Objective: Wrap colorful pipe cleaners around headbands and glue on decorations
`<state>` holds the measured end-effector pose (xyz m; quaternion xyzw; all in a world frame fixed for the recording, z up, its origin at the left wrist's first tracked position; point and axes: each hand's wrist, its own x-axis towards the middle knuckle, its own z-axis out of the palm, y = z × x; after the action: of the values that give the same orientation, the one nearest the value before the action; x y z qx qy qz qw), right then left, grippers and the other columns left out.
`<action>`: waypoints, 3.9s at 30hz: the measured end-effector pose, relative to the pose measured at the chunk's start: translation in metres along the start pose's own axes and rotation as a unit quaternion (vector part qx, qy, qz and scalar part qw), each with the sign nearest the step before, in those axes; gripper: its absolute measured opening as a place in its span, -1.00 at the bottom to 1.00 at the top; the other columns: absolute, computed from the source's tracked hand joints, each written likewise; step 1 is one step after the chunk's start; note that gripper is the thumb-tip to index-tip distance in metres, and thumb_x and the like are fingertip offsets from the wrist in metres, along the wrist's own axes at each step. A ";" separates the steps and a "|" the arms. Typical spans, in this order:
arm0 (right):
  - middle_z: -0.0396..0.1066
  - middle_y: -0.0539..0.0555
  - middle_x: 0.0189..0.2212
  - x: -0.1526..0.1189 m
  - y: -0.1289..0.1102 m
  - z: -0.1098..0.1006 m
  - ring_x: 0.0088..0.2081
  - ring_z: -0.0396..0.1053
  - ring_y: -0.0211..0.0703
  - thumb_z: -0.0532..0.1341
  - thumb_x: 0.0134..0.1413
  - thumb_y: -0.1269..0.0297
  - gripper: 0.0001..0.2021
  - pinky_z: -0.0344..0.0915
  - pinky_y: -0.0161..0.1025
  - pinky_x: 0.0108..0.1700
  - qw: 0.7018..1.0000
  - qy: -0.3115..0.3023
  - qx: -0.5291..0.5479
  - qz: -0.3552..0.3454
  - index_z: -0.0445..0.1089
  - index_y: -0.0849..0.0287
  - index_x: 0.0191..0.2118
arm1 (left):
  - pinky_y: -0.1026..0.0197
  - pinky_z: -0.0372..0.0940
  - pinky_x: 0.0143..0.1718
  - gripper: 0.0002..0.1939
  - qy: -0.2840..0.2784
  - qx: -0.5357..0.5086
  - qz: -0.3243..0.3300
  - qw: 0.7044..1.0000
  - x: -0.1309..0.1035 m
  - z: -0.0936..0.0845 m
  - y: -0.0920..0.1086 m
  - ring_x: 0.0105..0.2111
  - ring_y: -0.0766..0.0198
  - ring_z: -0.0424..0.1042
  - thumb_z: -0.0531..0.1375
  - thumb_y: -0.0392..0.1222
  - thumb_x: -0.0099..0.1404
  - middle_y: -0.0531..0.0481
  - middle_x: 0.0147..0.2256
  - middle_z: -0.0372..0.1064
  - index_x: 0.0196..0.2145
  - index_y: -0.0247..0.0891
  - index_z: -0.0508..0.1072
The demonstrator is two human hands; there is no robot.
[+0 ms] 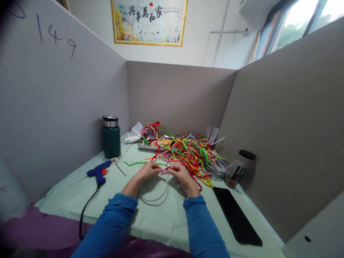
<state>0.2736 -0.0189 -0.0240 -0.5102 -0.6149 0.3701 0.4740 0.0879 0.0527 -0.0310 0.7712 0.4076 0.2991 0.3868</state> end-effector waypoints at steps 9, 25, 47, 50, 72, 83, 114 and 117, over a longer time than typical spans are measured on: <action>0.46 0.06 -0.47 0.005 0.007 0.014 -0.35 0.36 -0.14 0.33 -0.06 0.18 -0.84 0.24 -0.23 -0.25 0.985 -0.052 -0.081 -0.145 0.54 0.16 -0.49 | 0.29 0.03 -0.48 -0.75 0.015 0.039 -0.018 0.999 -0.002 0.005 0.005 -0.55 0.35 0.18 0.15 -0.20 0.07 0.04 -0.61 0.33 -0.47 -0.40 0.59; 0.44 0.04 -0.50 0.019 0.024 0.002 -0.39 0.35 -0.13 0.32 -0.18 0.12 -0.77 0.24 -0.20 -0.28 0.999 0.034 0.023 -0.031 0.50 0.21 -0.47 | 0.31 0.02 -0.53 -0.63 -0.092 -0.043 0.059 0.993 -0.005 0.013 0.006 -0.58 0.41 0.13 0.23 0.05 0.07 0.06 -0.60 0.28 -0.45 -0.39 0.53; 0.43 0.08 -0.43 0.016 0.027 -0.003 -0.35 0.33 -0.12 0.20 0.04 0.22 -0.83 0.22 -0.19 -0.25 0.966 0.129 -0.168 -0.147 0.49 0.18 -0.41 | 0.27 0.03 -0.49 -0.65 0.044 -0.072 -0.020 0.996 -0.003 0.001 0.009 -0.55 0.37 0.15 0.28 -0.01 0.03 0.02 -0.61 0.29 -0.42 -0.43 0.59; 0.41 0.09 -0.38 0.014 0.022 -0.003 -0.30 0.34 -0.12 0.21 0.07 0.22 -0.84 0.24 -0.21 -0.24 0.960 0.121 -0.154 -0.201 0.48 0.16 -0.41 | 0.27 0.04 -0.49 -0.63 0.055 -0.071 -0.040 0.995 0.000 0.002 0.004 -0.56 0.37 0.16 0.29 0.00 0.02 0.01 -0.60 0.31 -0.40 -0.43 0.60; 0.38 0.09 -0.42 0.012 0.003 0.029 -0.27 0.32 -0.09 0.23 0.07 0.27 -0.84 0.24 -0.16 -0.19 0.948 0.091 -0.142 -0.268 0.51 0.10 -0.47 | 0.30 -0.07 -0.54 -0.73 -0.075 -0.006 -0.012 0.997 -0.005 0.010 -0.005 -0.61 0.43 0.00 0.22 -0.08 0.00 0.15 -0.70 0.08 -0.51 -0.39 0.56; 0.47 0.08 -0.53 0.027 0.034 0.004 -0.44 0.38 -0.11 0.30 -0.15 0.15 -0.80 0.27 -0.20 -0.36 0.993 0.064 -0.080 -0.065 0.54 0.19 -0.50 | 0.30 0.04 -0.52 -0.51 -0.066 -0.119 0.015 0.991 -0.009 0.010 0.018 -0.58 0.40 0.18 0.37 0.15 -0.17 0.05 -0.60 0.29 -0.51 -0.38 0.45; 0.45 0.09 -0.44 0.014 0.020 0.009 -0.34 0.37 -0.11 0.32 0.01 0.15 -0.83 0.28 -0.18 -0.25 0.965 0.066 -0.084 -0.240 0.56 0.12 -0.41 | 0.28 -0.11 -0.54 -0.71 -0.030 -0.031 -0.023 0.999 -0.008 0.001 0.012 -0.62 0.42 0.01 0.21 -0.03 0.05 0.14 -0.69 0.10 -0.56 -0.37 0.47; 0.47 0.10 -0.45 0.016 0.022 0.008 -0.34 0.39 -0.10 0.31 0.01 0.14 -0.82 0.30 -0.16 -0.23 0.972 0.060 -0.072 -0.216 0.55 0.13 -0.44 | 0.28 -0.10 -0.55 -0.67 -0.080 -0.037 -0.009 0.996 -0.011 0.004 0.013 -0.63 0.43 0.00 0.22 0.01 0.05 0.15 -0.70 0.07 -0.59 -0.36 0.45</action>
<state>0.2714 0.0012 -0.0439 -0.4193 -0.7060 0.1819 0.5410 0.0910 0.0373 -0.0233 0.7742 0.3710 0.2475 0.4491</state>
